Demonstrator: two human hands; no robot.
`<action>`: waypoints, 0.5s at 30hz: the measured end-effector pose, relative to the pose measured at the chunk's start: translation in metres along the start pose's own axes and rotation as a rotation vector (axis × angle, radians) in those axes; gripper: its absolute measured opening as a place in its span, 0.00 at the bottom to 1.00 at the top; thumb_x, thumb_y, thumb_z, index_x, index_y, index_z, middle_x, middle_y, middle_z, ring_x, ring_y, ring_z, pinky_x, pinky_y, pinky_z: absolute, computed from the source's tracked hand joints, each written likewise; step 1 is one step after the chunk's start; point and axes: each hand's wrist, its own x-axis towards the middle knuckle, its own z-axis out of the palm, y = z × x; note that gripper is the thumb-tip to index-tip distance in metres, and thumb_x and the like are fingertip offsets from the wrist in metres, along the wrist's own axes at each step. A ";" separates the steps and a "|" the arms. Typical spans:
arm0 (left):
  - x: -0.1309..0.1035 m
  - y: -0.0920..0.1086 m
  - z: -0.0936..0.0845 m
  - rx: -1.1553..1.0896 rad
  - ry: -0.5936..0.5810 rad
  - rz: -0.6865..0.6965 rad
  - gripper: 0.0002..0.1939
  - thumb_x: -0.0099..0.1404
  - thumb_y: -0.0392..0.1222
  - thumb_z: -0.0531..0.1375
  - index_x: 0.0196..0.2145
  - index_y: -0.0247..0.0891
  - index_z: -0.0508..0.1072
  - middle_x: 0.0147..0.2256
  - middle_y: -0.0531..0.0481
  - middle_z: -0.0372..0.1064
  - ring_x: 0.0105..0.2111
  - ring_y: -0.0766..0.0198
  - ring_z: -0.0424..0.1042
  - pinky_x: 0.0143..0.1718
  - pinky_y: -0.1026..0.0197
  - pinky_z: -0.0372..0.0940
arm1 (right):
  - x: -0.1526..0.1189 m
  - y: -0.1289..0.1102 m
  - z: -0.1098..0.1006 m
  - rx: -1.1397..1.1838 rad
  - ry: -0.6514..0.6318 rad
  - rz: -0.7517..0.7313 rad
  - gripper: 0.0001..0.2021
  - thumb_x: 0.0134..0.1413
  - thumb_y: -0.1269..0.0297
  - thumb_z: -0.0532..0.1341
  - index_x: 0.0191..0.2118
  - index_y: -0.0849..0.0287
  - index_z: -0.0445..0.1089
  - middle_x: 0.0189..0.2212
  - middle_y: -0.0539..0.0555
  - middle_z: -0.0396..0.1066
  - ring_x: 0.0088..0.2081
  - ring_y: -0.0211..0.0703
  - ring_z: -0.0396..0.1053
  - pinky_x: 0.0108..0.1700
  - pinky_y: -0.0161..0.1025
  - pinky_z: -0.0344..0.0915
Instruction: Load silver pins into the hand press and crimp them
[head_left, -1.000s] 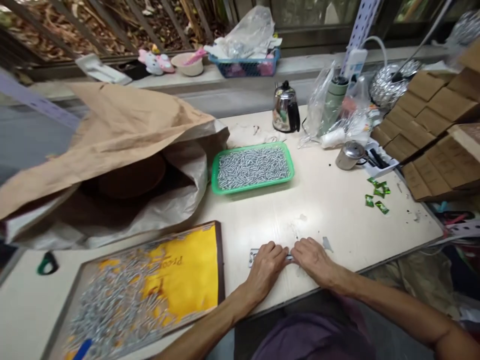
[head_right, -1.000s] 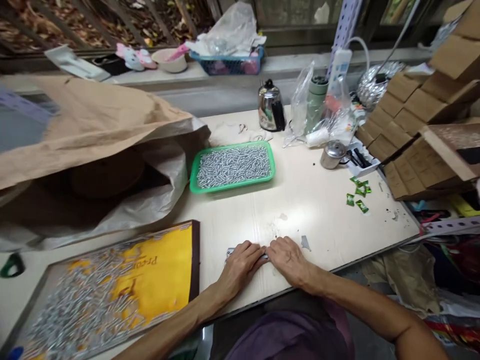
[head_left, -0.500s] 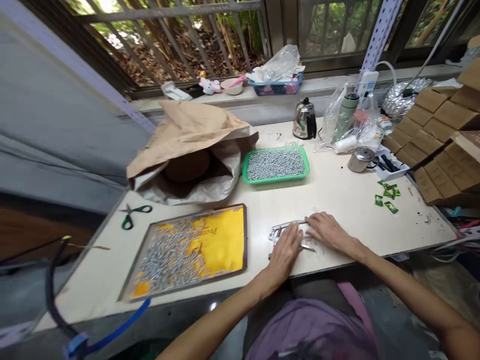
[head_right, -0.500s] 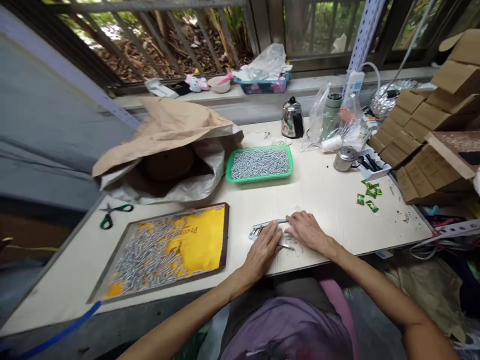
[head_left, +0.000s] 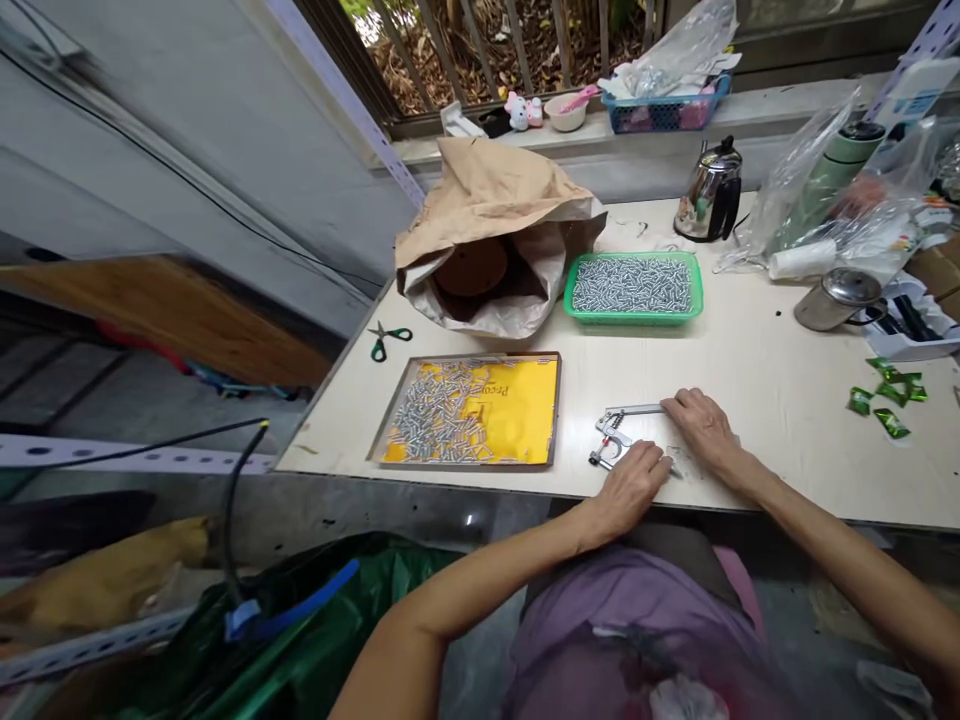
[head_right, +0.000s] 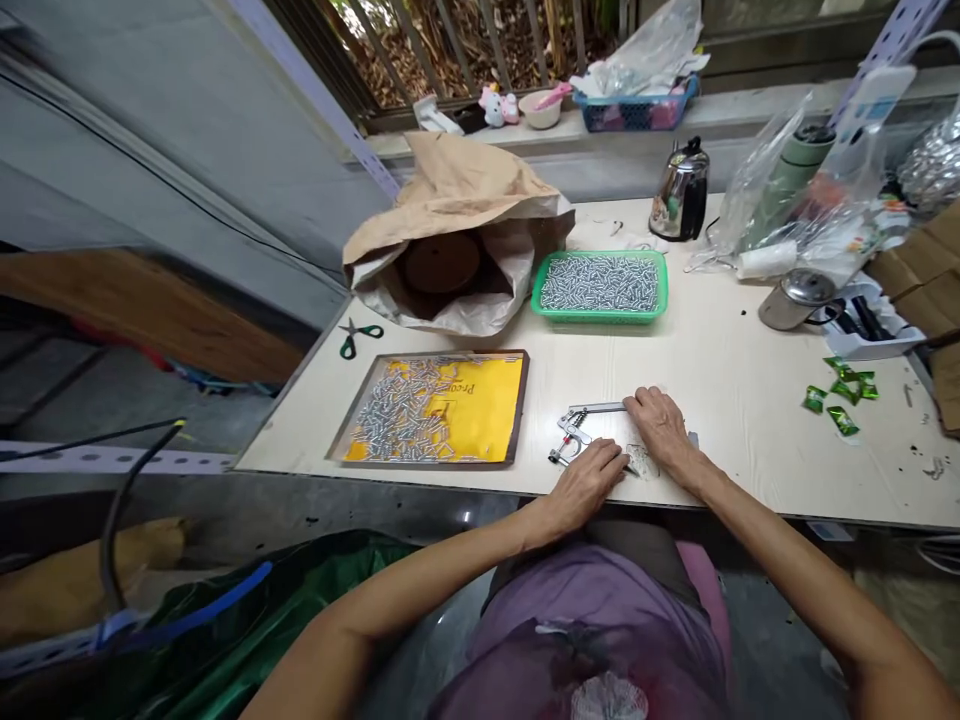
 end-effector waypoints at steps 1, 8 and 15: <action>-0.002 0.000 -0.005 -0.004 0.001 -0.014 0.12 0.72 0.34 0.49 0.47 0.35 0.70 0.47 0.39 0.70 0.53 0.56 0.68 0.55 0.51 0.67 | 0.000 0.001 0.001 0.020 -0.001 -0.002 0.13 0.63 0.76 0.50 0.41 0.59 0.71 0.36 0.57 0.69 0.39 0.46 0.61 0.41 0.39 0.56; -0.013 -0.033 -0.058 0.057 -0.142 -0.616 0.10 0.68 0.45 0.58 0.34 0.36 0.74 0.39 0.41 0.71 0.44 0.53 0.69 0.43 0.53 0.68 | -0.002 0.005 0.003 0.105 0.011 0.005 0.13 0.63 0.77 0.48 0.38 0.59 0.69 0.35 0.56 0.68 0.39 0.46 0.62 0.39 0.38 0.57; 0.019 -0.053 -0.079 -0.066 -0.497 -0.835 0.07 0.58 0.42 0.62 0.31 0.38 0.79 0.35 0.44 0.77 0.41 0.54 0.76 0.36 0.61 0.65 | -0.003 0.004 -0.004 0.102 0.088 -0.033 0.13 0.61 0.79 0.49 0.33 0.57 0.67 0.32 0.53 0.67 0.36 0.42 0.62 0.37 0.36 0.59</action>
